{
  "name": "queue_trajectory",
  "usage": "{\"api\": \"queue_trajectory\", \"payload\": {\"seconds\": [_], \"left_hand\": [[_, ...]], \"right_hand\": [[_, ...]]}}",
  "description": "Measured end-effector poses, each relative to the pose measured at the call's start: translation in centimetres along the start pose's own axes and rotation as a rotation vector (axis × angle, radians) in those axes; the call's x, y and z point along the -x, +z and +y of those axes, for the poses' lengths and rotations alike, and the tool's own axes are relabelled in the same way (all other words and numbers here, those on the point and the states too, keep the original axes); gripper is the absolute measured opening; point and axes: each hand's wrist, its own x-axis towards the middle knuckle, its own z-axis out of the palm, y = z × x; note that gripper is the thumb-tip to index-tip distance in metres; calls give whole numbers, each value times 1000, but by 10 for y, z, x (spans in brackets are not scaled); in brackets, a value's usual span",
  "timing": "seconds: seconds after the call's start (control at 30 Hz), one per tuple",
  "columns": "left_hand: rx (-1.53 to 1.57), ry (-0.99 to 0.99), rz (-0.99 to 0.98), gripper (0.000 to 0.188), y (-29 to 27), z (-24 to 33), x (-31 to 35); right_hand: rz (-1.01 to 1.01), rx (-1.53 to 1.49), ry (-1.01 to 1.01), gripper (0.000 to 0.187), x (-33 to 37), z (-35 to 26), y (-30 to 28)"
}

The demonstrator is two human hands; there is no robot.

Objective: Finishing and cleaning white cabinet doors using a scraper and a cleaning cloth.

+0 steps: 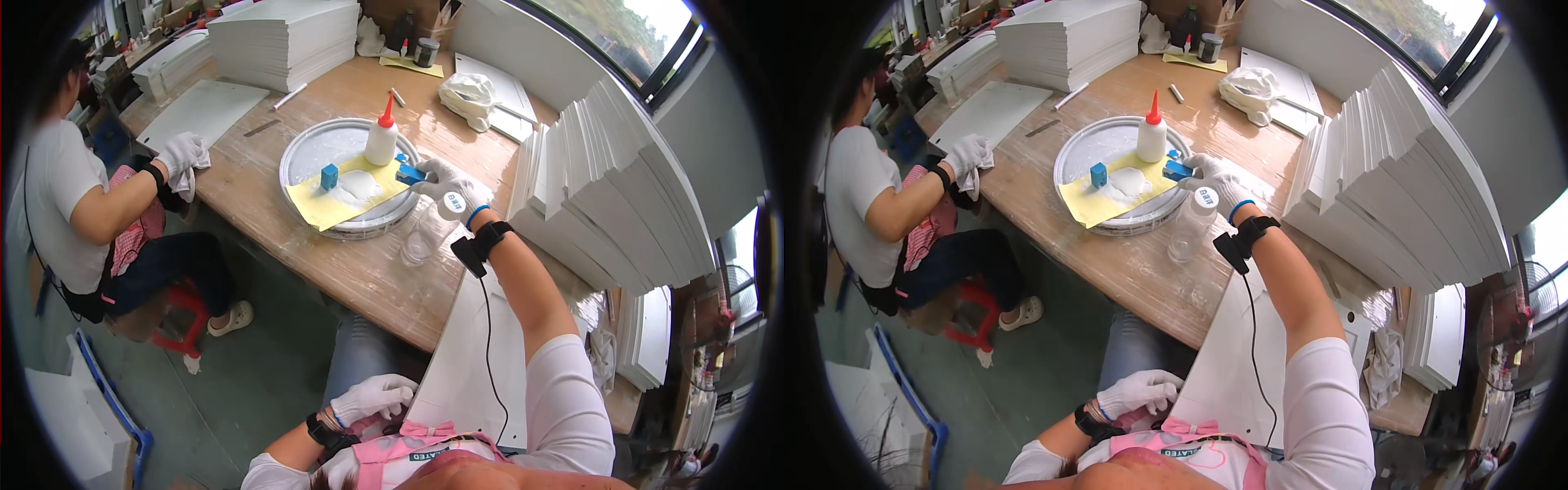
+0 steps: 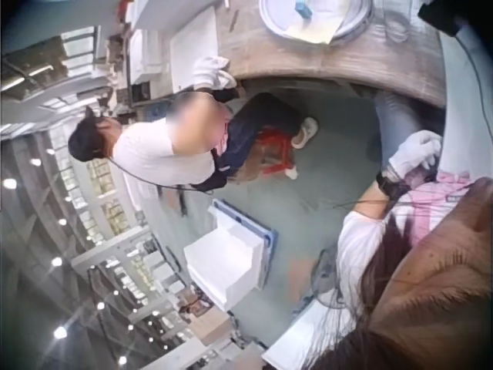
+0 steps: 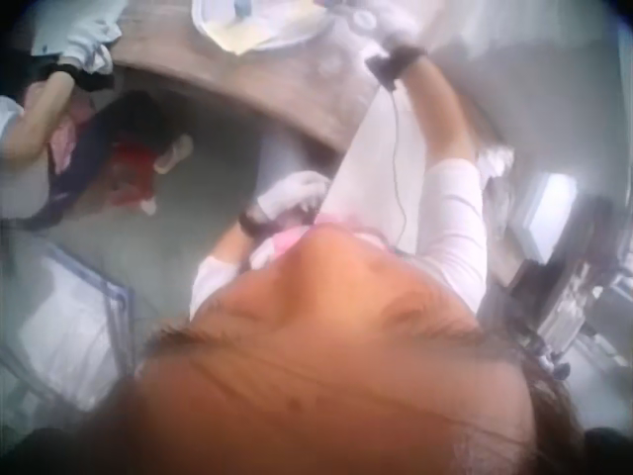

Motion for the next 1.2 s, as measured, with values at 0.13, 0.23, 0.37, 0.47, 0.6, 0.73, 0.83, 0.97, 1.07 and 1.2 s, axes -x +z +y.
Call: {"api": "queue_trajectory", "payload": {"seconds": [0.13,0.23,0.37,0.47,0.6,0.73,0.83,0.97,1.07,1.2], "left_hand": [[82,11,-45,52,-3,0,1],[53,6,-23,52,-1,9,6],[37,17,-48,52,-4,4,1],[-9,28,-19,49,2,15,1],[192,70,-70,51,-9,-8,-3],[156,153,-58,62,-3,-8,-10],[149,179,-61,60,8,-4,-14],[126,150,59,58,21,2,-24],[172,180,32,55,31,4,-31],[209,165,80,55,39,-6,-31]], "right_hand": [[-34,24,72,52,-17,-6,8],[-74,53,26,59,-23,2,8],[-86,-25,80,65,-3,16,-10],[46,-69,169,60,39,30,-42],[93,-362,243,45,136,6,-85],[93,-748,334,34,259,9,-139],[330,-807,304,34,359,9,-160],[373,-1147,343,30,480,63,-161],[664,-932,650,30,558,95,-132],[715,-1103,781,25,626,112,-77]]}}
